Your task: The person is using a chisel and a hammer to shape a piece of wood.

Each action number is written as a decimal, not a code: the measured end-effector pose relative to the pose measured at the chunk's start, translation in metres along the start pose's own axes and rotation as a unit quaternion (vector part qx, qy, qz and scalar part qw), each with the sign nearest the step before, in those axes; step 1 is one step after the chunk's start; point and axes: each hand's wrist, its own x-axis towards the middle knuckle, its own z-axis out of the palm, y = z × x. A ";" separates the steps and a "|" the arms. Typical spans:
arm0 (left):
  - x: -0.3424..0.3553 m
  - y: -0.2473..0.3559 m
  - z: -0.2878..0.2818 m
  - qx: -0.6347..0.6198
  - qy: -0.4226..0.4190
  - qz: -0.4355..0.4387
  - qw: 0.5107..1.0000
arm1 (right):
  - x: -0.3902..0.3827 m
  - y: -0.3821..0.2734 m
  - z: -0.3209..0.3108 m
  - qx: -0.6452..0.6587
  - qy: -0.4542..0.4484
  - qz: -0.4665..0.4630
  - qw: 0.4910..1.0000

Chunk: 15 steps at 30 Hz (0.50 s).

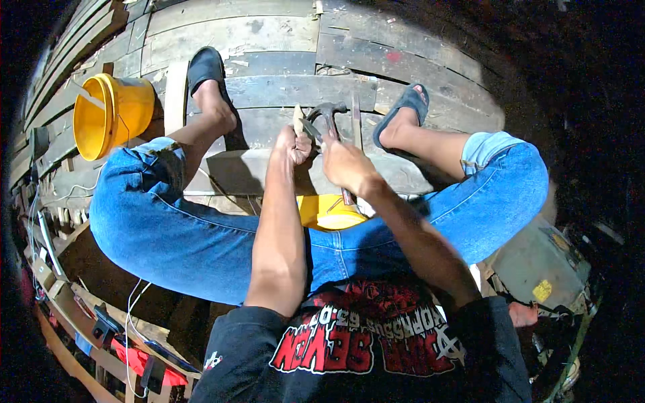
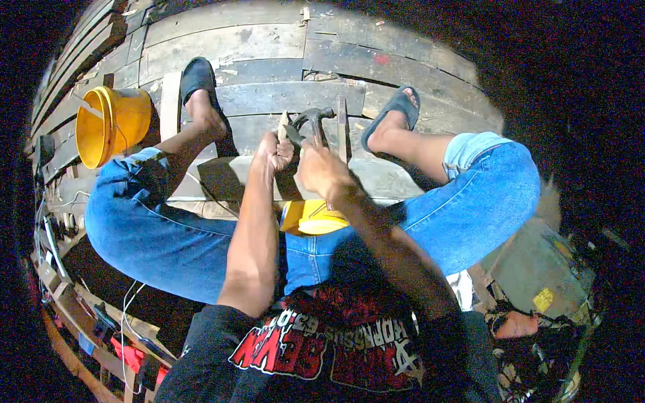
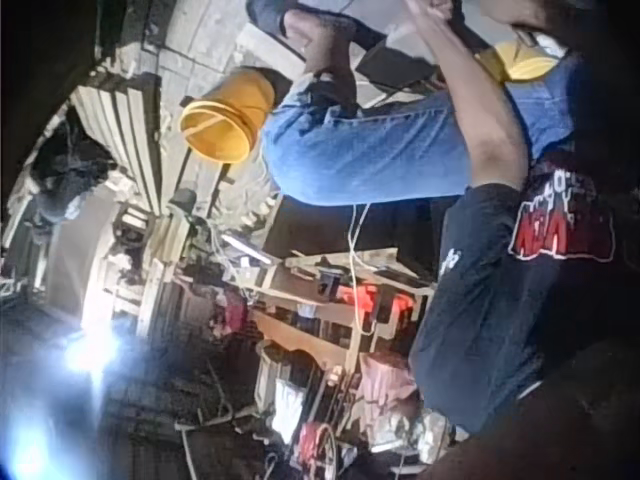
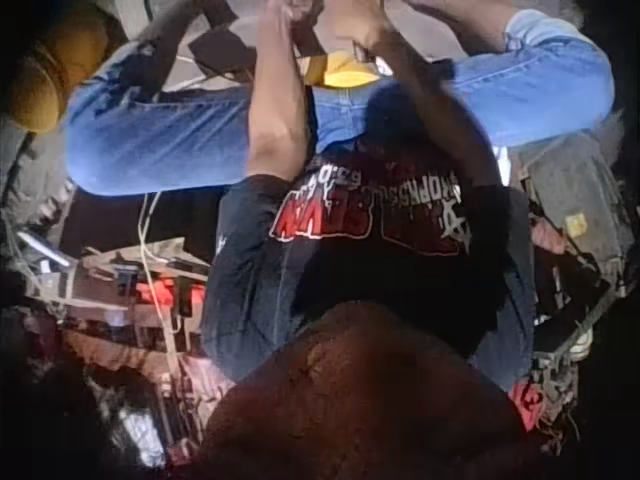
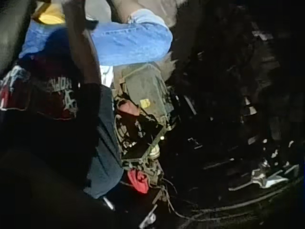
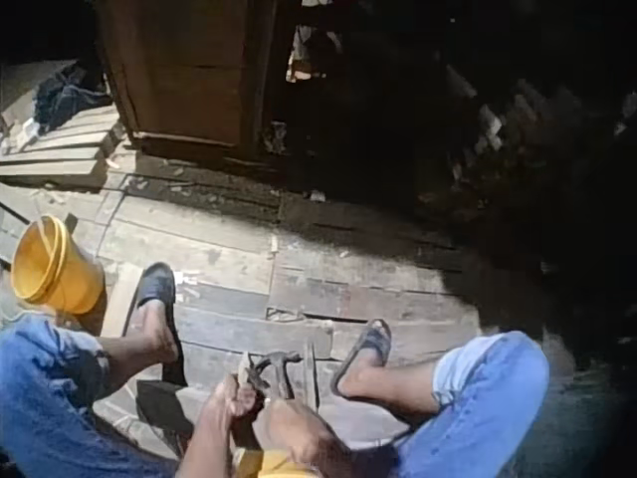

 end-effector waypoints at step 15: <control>0.007 0.005 0.003 0.002 0.046 -0.005 0.999 | 0.055 0.034 0.005 -0.018 0.084 -0.199 0.976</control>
